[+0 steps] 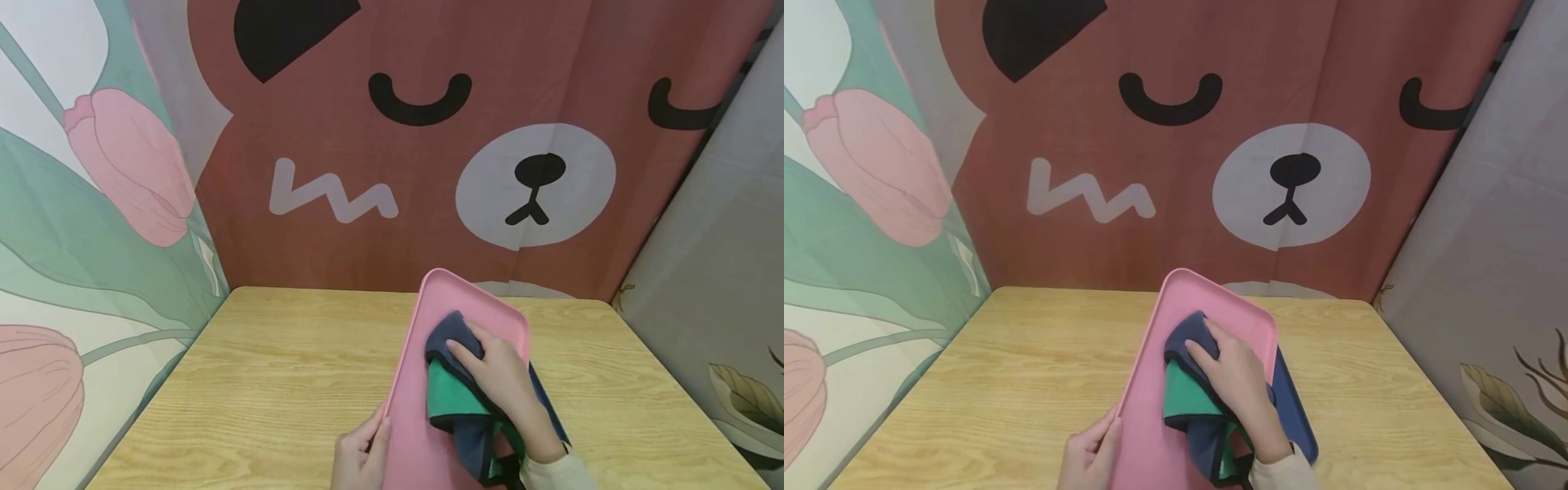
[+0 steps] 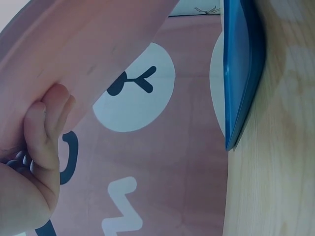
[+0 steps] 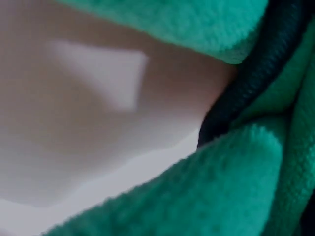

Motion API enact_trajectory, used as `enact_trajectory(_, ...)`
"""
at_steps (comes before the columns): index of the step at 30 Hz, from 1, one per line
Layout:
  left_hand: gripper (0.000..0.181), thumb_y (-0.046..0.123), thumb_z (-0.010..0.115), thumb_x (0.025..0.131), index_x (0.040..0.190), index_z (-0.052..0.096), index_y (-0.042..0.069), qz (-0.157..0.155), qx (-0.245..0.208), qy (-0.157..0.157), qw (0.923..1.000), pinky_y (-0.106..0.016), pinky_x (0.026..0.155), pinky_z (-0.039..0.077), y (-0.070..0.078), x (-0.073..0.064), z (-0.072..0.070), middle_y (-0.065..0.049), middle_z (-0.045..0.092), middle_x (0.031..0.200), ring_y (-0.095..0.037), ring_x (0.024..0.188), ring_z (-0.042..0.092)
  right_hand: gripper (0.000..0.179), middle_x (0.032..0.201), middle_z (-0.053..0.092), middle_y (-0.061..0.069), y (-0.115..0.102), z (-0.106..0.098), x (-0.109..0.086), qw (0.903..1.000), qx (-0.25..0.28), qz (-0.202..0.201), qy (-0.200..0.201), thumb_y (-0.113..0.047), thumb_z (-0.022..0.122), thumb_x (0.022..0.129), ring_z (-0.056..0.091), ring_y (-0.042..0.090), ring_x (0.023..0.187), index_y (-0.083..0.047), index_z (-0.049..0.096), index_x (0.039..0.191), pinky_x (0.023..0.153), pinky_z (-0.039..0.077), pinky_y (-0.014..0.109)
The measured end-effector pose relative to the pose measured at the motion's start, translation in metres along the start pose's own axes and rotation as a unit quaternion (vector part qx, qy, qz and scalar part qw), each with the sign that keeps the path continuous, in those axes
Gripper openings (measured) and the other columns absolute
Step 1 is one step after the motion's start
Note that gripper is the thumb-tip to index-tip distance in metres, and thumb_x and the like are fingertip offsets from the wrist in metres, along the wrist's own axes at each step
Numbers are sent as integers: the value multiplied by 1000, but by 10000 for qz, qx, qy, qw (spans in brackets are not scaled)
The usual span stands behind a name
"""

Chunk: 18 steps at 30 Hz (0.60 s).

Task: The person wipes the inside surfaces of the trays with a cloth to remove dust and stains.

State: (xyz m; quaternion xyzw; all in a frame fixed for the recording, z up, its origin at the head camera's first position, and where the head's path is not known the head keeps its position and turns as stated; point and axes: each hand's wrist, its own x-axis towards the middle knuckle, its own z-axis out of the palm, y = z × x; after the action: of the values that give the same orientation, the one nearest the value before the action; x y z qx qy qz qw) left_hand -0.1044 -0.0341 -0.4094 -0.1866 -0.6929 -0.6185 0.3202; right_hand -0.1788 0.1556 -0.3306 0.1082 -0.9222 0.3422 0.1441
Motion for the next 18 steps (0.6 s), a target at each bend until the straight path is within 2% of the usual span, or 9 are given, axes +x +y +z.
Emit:
enact_trajectory(6,20,-14,53,81,100,57,-20,-33,90,-124,9999,-19,51,49,0,1,0,-27,61,86,-7,71,61,58,121,53,16,-9,3,-1,9998,18,-188,17,-42,59,83,52,30,107,-4,50,126,85,42,46)
enact_trajectory(12,21,-8,51,85,102,56,-20,-424,152,-405,9982,-19,56,49,3,2,0,-29,59,92,-9,78,60,56,122,53,13,-17,7,-3,9994,25,-324,-140,-40,62,82,50,29,109,-5,52,125,88,40,45)
enact_trajectory(15,22,-7,50,87,103,55,-20,-620,110,-471,9969,-20,56,49,3,1,-1,-29,59,94,-9,77,60,56,122,53,11,-19,9,-3,9993,33,-321,-209,-40,63,81,50,27,111,-7,52,125,88,40,45)
enact_trajectory(18,22,-6,50,87,103,55,-20,-680,60,-479,9965,-20,53,49,3,0,-1,-30,59,93,-7,74,61,57,122,53,10,-19,11,-4,9993,43,-284,-230,-40,63,81,49,27,112,-7,52,126,89,39,45)
